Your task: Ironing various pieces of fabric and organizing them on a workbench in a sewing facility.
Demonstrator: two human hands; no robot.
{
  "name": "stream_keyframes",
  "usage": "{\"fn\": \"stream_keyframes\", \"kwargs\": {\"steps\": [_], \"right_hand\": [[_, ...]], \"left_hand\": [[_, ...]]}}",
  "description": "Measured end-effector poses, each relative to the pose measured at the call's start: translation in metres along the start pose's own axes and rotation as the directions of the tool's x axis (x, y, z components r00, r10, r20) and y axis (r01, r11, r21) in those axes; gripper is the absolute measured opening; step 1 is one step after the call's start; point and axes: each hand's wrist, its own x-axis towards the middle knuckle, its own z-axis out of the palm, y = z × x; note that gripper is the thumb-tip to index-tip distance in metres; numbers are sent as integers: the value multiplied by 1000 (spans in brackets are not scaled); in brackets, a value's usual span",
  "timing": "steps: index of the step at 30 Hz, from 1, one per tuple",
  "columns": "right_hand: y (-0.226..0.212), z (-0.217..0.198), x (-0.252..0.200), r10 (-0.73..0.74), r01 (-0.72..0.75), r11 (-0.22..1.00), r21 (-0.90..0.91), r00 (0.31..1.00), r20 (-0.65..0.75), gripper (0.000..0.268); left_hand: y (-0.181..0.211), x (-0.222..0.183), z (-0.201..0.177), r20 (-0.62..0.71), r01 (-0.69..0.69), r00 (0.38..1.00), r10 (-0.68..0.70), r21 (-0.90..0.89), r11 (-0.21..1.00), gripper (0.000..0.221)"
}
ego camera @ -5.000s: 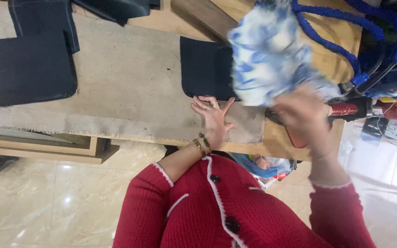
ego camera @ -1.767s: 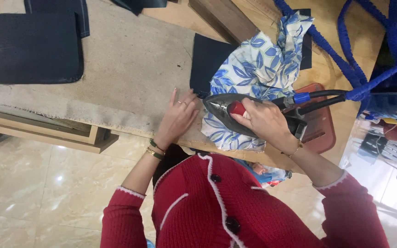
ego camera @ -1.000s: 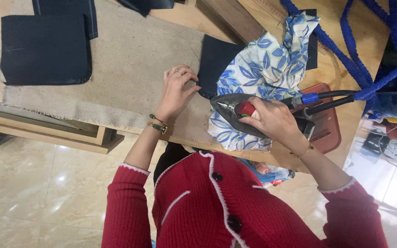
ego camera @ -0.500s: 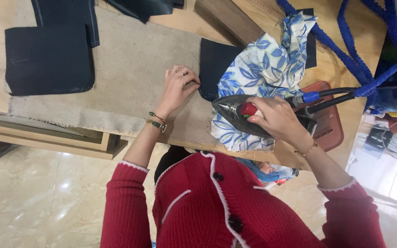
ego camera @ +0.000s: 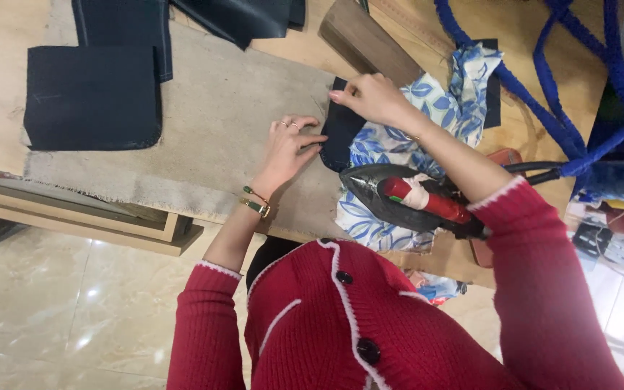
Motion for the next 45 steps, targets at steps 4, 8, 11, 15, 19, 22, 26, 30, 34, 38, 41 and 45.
{"fn": "stream_keyframes", "kwargs": {"steps": [4,8,11,15,19,22,26,30,34,38,41,45], "right_hand": [[15,22,44,58,-57,997,45,998,-30,68],[32,25,53,43,-44,987,154,999,15,37],[46,33,54,-21,23,946,322,1000,-10,14],[54,46,59,-87,138,925,354,984,-156,10],[72,62,73,-147,202,951,232,960,-237,16],[67,61,70,-93,147,963,225,967,-237,15],[64,60,70,-72,128,965,231,969,-238,17],[44,47,57,-9,76,948,309,977,-213,32],[44,40,42,-153,198,925,324,975,-158,12],[66,59,42,-299,318,910,267,948,-110,27],[69,67,48,-326,350,913,209,935,-142,22],[64,58,49,-302,329,909,257,943,-139,13]], "left_hand": [[4,0,-5,-49,-118,991,124,103,988,17],[7,1,-10,-9,-103,995,103,67,992,19],[3,1,-6,22,-54,998,53,49,997,17],[2,2,-6,62,-15,998,13,39,999,17],[4,4,-8,101,17,995,-22,48,999,18],[3,8,-7,116,88,989,-86,-7,996,35],[24,23,-3,-103,131,986,-128,25,991,45],[11,34,30,-271,255,945,-185,250,934,21],[21,33,21,-283,307,925,-254,161,938,9],[22,32,24,-304,328,909,-286,98,940,8],[22,33,25,-337,325,900,-275,101,940,8],[28,33,22,-361,334,889,-282,89,938,7]]}}
